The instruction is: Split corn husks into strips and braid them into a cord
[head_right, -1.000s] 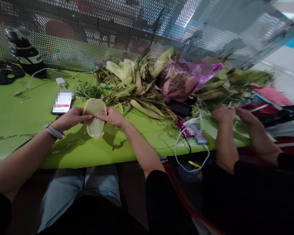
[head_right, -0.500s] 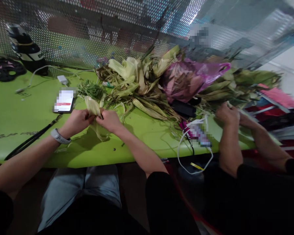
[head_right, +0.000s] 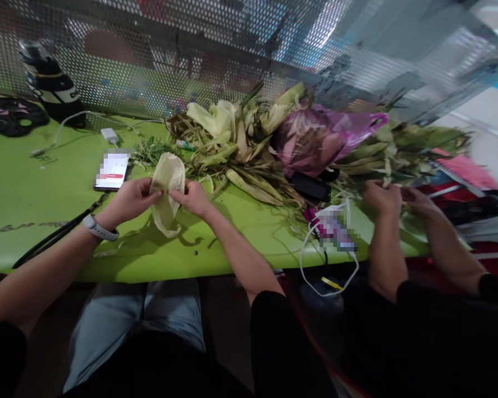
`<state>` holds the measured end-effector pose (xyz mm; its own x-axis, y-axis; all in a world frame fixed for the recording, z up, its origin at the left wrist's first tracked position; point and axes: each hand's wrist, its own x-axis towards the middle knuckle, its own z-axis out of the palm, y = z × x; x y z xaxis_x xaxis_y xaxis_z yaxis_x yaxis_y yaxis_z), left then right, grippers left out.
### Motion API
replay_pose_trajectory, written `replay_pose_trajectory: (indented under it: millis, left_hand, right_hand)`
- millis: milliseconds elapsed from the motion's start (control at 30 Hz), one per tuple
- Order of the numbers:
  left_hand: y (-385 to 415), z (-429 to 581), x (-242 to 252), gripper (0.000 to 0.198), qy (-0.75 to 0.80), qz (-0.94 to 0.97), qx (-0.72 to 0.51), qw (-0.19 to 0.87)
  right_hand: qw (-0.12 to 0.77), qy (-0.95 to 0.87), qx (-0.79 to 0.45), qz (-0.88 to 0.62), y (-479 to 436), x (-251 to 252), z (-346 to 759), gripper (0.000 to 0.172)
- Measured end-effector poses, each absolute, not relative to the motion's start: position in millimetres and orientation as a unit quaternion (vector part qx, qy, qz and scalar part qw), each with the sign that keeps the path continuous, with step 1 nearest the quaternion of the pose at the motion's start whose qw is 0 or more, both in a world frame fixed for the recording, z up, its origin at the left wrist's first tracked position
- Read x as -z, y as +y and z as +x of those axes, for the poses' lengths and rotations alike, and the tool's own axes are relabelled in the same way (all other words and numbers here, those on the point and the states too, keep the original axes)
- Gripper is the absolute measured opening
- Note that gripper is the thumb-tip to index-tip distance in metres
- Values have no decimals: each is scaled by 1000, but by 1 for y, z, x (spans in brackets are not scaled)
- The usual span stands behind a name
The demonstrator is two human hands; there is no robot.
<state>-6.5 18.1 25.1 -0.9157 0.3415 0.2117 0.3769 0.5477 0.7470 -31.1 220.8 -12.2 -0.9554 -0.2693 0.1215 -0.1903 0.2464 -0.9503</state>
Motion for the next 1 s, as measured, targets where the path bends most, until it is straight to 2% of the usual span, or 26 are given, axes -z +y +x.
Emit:
replay_pose_trajectory:
  millis: [100,333,467,567,667,767,867,1000]
  left_hand:
    - [18,-8,-22,29,-846,-200,495,-10]
    - [23,-12,-16,34,-887,-164,430,28]
    - [17,-17,-16,28,-881,-152,447,-2]
    - [12,-19,-17,32,-870,-176,459,-48]
    - [13,-19,-16,38,-818,-220,526,-77]
    - [15,-21,-13,47,-760,-187,618,-74]
    - [17,-25,-8,45,-772,-150,616,-42]
    - [19,-23,-6,37,-809,-181,559,-9]
  right_hand:
    - [48,782,607,-136,218,12,-30,49]
    - [80,788,595,-132,215,11,-29,50]
    - [62,787,603,-117,222,6,-31,52]
    - [92,789,594,-124,225,3,-31,49]
    - [113,809,561,-134,225,0,-29,40]
    - [159,796,562,-159,223,-3,-27,35]
    - [176,773,587,-164,219,-5,-25,40]
    - [135,755,622,-159,216,-3,-26,49]
